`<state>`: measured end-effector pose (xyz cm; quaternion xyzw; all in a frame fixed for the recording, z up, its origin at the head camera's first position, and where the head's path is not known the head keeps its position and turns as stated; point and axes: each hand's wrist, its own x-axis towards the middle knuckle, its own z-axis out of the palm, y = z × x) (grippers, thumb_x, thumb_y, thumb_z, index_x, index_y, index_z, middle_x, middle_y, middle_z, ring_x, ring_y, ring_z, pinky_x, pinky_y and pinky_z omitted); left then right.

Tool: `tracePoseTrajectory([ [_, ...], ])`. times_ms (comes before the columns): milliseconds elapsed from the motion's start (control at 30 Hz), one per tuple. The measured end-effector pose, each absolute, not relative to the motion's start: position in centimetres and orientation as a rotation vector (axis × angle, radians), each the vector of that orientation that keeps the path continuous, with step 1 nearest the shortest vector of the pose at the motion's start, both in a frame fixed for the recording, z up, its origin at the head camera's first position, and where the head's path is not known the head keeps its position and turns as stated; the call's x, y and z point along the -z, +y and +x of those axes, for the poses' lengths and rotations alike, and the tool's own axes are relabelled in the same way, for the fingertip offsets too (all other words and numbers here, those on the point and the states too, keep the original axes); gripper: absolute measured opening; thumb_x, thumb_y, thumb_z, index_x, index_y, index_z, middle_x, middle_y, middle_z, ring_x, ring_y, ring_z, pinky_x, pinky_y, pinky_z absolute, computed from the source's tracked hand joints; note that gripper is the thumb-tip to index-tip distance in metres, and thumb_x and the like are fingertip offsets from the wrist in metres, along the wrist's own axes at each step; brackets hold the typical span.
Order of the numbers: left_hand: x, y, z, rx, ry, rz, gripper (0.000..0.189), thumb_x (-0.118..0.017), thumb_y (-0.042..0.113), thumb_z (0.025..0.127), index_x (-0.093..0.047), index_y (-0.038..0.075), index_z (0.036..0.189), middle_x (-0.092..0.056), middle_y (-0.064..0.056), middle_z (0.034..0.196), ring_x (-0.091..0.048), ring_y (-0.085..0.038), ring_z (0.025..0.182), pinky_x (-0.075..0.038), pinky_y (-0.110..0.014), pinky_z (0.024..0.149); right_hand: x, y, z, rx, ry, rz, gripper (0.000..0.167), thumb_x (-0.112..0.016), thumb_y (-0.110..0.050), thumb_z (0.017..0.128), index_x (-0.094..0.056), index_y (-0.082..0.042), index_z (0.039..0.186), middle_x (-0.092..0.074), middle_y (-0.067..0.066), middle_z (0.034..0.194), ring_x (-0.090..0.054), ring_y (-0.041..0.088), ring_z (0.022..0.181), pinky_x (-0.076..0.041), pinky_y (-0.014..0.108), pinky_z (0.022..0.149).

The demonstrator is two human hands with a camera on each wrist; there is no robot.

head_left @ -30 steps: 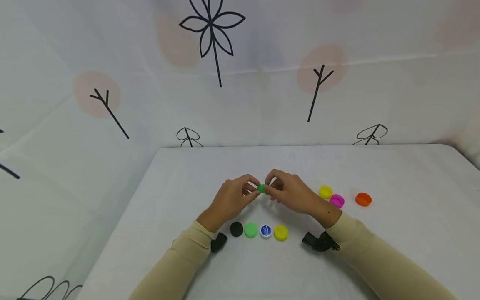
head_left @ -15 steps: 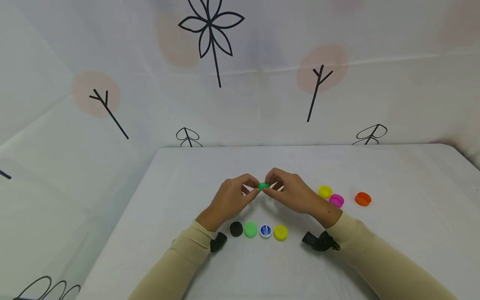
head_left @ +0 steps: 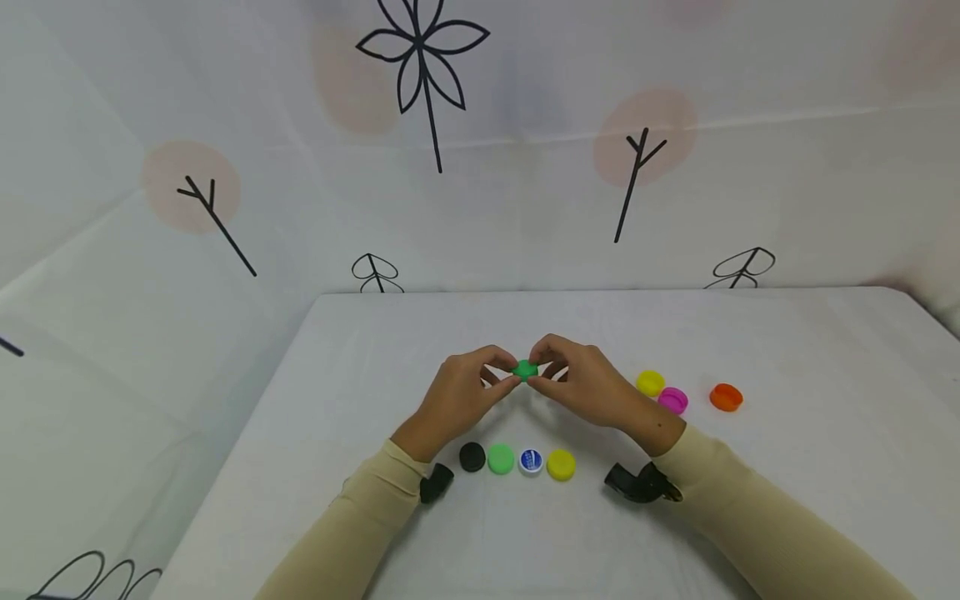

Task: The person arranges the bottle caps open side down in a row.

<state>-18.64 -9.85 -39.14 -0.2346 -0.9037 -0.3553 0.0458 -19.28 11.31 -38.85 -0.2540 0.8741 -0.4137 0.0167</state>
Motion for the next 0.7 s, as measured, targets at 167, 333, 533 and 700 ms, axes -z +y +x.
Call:
tracePoseTrajectory([
  [167,39.11,-9.87,-18.68,1.105,-2.766,-0.71,0.025,-0.074,0.024,0.091,-0.069,0.013,0.114,-0.075,0.0,0.111,-0.072,-0.011,0.084,-0.055,-0.018,0.073,38.92,11.27,-19.29,1.293,2.732,-0.81,0.022,-0.073,-0.014,0.092,-0.062,-0.011,0.111,-0.072,0.004,0.109,-0.072,0.021,0.094,-0.059,0.04,0.085],
  [333,39.01,-9.86,-18.73,1.132,-2.77,-0.701,0.028,-0.075,0.023,0.091,-0.069,0.013,0.117,-0.075,0.0,0.112,-0.072,-0.012,0.084,-0.055,-0.017,0.07,38.87,11.23,-19.23,1.301,2.741,-0.807,0.023,-0.073,-0.013,0.092,-0.063,-0.011,0.112,-0.072,0.003,0.11,-0.072,0.02,0.093,-0.059,0.036,0.083],
  [533,38.98,-9.9,-18.74,1.164,-2.781,-0.684,0.033,-0.075,0.02,0.091,-0.067,0.014,0.123,-0.076,-0.002,0.111,-0.073,-0.014,0.085,-0.055,-0.017,0.067,38.73,11.16,-19.2,1.314,2.754,-0.822,0.025,-0.073,-0.012,0.091,-0.063,-0.011,0.114,-0.072,0.004,0.112,-0.071,0.018,0.092,-0.059,0.034,0.081],
  [700,38.98,-9.94,-18.7,1.214,-2.778,-0.683,0.035,-0.075,0.02,0.091,-0.067,0.014,0.124,-0.076,-0.002,0.11,-0.073,-0.015,0.085,-0.055,-0.018,0.067,38.68,11.11,-19.13,1.321,2.76,-0.826,0.025,-0.073,-0.012,0.091,-0.063,-0.011,0.114,-0.072,0.004,0.113,-0.07,0.017,0.091,-0.059,0.035,0.081],
])
